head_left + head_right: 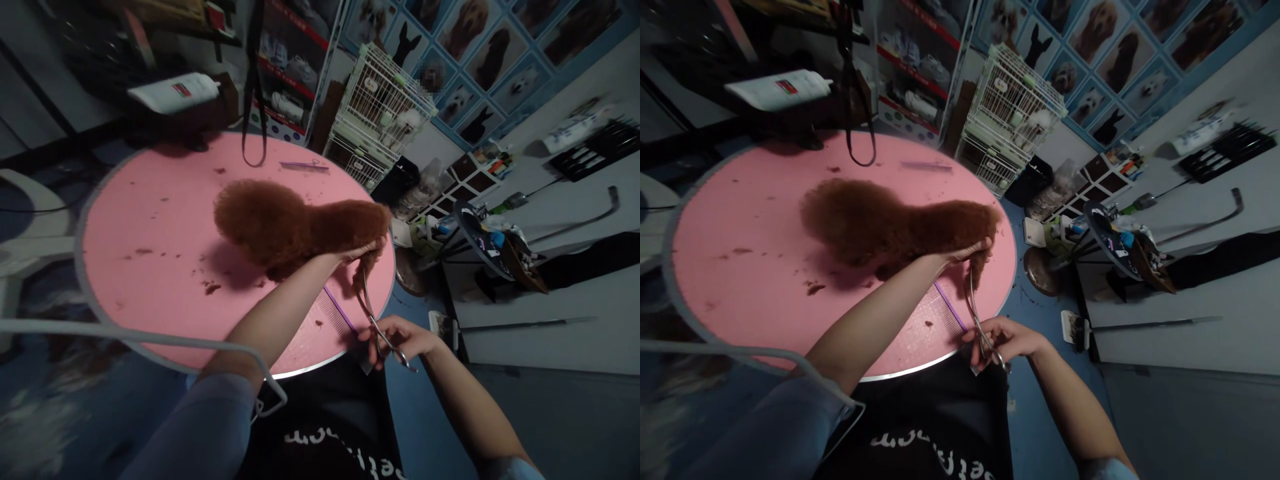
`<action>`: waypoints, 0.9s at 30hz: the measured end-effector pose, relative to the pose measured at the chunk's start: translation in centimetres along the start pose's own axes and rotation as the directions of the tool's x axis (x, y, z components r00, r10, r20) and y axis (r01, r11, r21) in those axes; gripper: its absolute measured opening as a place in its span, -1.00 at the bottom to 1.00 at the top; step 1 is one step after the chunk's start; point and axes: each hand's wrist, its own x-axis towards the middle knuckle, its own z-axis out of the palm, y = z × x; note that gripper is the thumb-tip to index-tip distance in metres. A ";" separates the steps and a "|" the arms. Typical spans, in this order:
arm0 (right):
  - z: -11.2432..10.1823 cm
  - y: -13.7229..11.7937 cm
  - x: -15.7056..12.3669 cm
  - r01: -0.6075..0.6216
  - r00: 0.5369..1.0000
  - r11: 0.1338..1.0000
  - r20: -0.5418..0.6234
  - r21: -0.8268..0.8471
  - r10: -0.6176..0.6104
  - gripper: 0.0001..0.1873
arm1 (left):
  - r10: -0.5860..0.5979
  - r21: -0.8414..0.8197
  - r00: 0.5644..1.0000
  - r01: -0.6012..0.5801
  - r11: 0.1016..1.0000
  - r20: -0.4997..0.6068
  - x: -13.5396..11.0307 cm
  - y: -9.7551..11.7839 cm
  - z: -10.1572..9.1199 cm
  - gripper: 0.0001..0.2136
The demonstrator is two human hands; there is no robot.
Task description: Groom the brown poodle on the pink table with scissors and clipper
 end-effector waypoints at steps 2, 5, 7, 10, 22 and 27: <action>-0.3 -0.3 0.3 0.016 1.000 1.000 -0.026 -0.010 -0.017 -0.28 | 0.016 0.004 1.000 -0.016 1.000 -0.002 -0.2 0.3 0.4 -0.65; -0.5 -0.5 0.5 -0.057 0.995 0.997 -0.086 -0.054 0.052 -0.34 | 0.017 0.006 1.000 -0.018 1.000 0.006 -0.3 0.5 0.7 -0.65; -0.5 -0.5 0.5 -0.076 0.992 0.995 -0.107 -0.065 0.068 -0.38 | 0.004 0.006 1.000 -0.004 1.000 0.014 -0.3 0.5 0.7 -0.65; -0.5 -0.6 0.6 -0.041 0.991 0.997 -0.129 -0.061 0.033 -0.42 | 0.010 0.002 1.000 -0.010 1.000 0.007 -0.2 0.5 0.7 -0.66; -0.4 0.4 1.1 -0.067 0.981 0.993 -0.189 -0.096 0.048 -0.44 | 0.049 0.020 0.998 -0.050 0.999 0.028 -0.1 0.3 0.3 -0.64; -0.3 1.2 1.6 -0.021 0.974 0.995 -0.228 -0.100 -0.002 -0.41 | 0.061 0.002 0.997 -0.061 0.998 -0.045 -0.3 0.2 0.5 -0.60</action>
